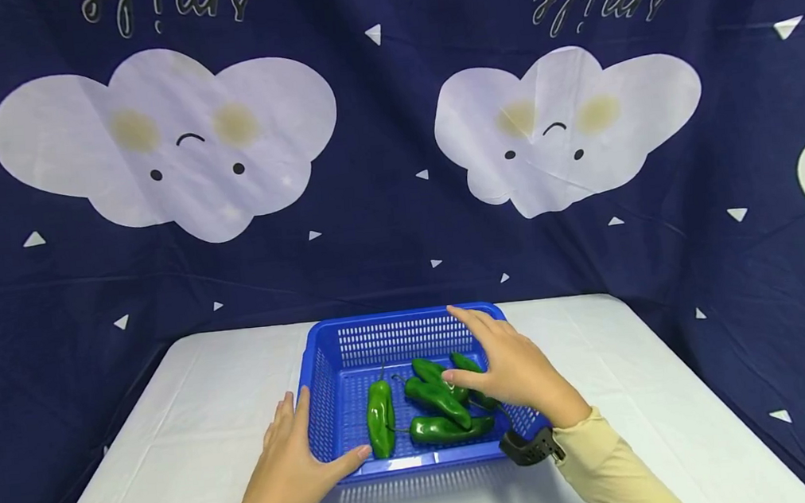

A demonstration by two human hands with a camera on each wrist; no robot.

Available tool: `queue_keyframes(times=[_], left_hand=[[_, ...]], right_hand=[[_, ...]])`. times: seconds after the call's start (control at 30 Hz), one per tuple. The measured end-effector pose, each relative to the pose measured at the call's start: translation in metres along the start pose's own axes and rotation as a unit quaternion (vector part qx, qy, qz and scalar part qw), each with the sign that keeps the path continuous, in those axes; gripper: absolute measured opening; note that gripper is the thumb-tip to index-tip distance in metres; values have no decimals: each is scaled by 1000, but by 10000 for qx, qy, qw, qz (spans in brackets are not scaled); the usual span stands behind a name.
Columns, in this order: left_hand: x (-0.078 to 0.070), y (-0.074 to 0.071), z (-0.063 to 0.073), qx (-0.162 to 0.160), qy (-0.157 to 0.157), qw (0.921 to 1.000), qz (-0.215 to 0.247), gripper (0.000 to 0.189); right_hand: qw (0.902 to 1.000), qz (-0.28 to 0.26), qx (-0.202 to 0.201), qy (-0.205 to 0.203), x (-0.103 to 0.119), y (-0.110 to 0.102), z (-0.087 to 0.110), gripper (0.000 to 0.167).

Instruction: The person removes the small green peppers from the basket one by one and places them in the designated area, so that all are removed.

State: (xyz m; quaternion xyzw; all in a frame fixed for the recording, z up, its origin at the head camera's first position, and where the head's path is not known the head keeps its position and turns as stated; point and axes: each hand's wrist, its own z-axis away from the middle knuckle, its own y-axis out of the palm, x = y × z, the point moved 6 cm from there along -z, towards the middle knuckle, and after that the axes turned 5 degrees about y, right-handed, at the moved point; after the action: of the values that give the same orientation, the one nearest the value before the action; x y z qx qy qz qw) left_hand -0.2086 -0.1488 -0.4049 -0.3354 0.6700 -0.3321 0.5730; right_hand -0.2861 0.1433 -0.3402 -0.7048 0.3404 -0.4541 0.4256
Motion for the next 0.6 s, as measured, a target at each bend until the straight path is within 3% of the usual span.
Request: queue_keyframes(times=[0.27,0.6], left_hand=[[5,5,1,-72,-118,9994,316,135],[8,9,2,2,-273,9984,491,138]], right_hand=[[9943,-538,867,-309,1,14,-14,92],[9763,-388,1943,-873,9,39,-32,94]])
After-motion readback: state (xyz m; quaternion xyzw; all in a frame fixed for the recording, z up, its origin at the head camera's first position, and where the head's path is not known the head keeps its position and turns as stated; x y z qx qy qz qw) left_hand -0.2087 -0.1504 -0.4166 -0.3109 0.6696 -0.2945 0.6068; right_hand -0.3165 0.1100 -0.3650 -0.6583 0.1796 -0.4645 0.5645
